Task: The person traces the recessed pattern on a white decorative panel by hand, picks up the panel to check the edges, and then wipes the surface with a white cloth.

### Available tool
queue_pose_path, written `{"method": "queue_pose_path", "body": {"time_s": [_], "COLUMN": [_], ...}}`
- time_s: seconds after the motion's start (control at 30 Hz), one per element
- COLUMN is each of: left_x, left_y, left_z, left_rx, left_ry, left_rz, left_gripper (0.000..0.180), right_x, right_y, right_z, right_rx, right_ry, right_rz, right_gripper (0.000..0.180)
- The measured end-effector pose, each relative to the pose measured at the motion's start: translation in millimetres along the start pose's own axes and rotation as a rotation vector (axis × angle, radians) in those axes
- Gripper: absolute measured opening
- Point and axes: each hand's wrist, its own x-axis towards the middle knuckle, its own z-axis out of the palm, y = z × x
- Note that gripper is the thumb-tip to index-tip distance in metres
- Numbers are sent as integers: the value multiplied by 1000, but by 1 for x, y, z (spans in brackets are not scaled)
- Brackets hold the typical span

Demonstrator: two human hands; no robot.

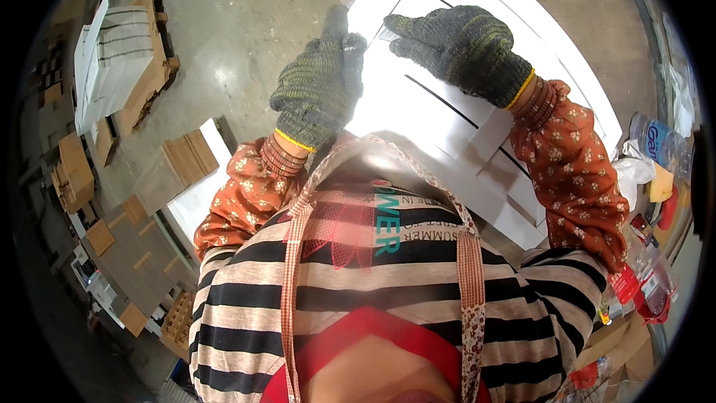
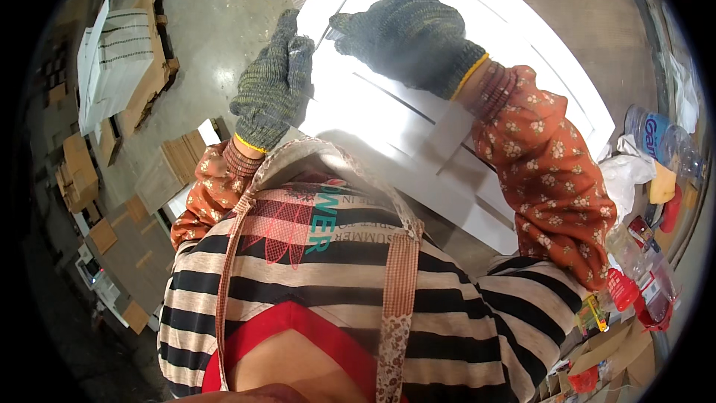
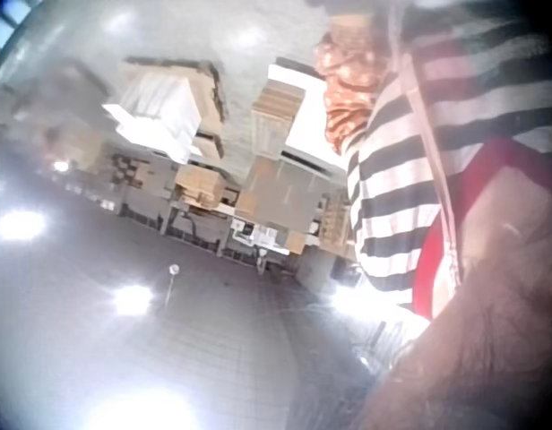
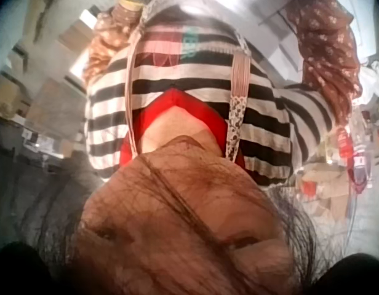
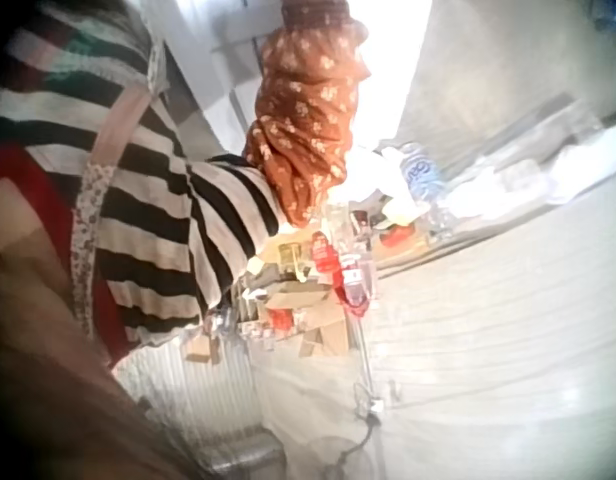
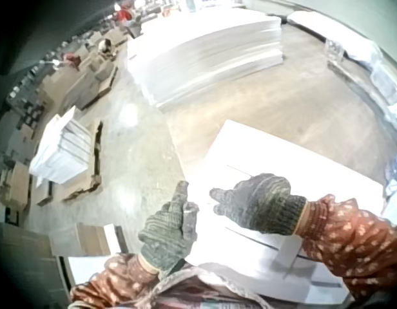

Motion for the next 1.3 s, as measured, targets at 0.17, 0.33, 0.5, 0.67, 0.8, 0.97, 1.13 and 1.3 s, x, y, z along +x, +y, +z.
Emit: {"method": "queue_pose_path", "body": {"time_s": [0.17, 0.33, 0.5, 0.67, 0.8, 0.97, 1.13, 1.3], "left_x": [0, 0, 0, 1, -1, 2, 0, 0], "left_y": [6, 4, 1, 12, 1, 11, 5, 5], "left_z": [-7, -4, -5, -11, -8, -12, -9, -11], "left_rx": [9, -68, 43, -57, 19, -55, 8, -14], "left_ry": [-35, -15, 17, -81, 41, -67, -22, -65], "left_rz": [-34, -9, 74, -106, 107, -97, 20, 40], "left_gripper": [48, 50, 46, 45, 46, 46, 42, 36], "right_x": [4, 1, 9, 12, 10, 10, 9, 5], "right_y": [15, 26, 20, 0, 12, 9, 11, 17], "right_z": [-7, 13, 8, -15, -16, -7, -8, -9], "right_rx": [150, 188, 10, -54, -85, 141, -105, 229], "right_ry": [-30, -25, 39, -163, 22, -119, 21, -51], "right_rz": [-128, -70, -152, -12, -259, 77, -229, -30], "right_gripper": [36, 36, 36, 34, 33, 30, 32, 37]}}
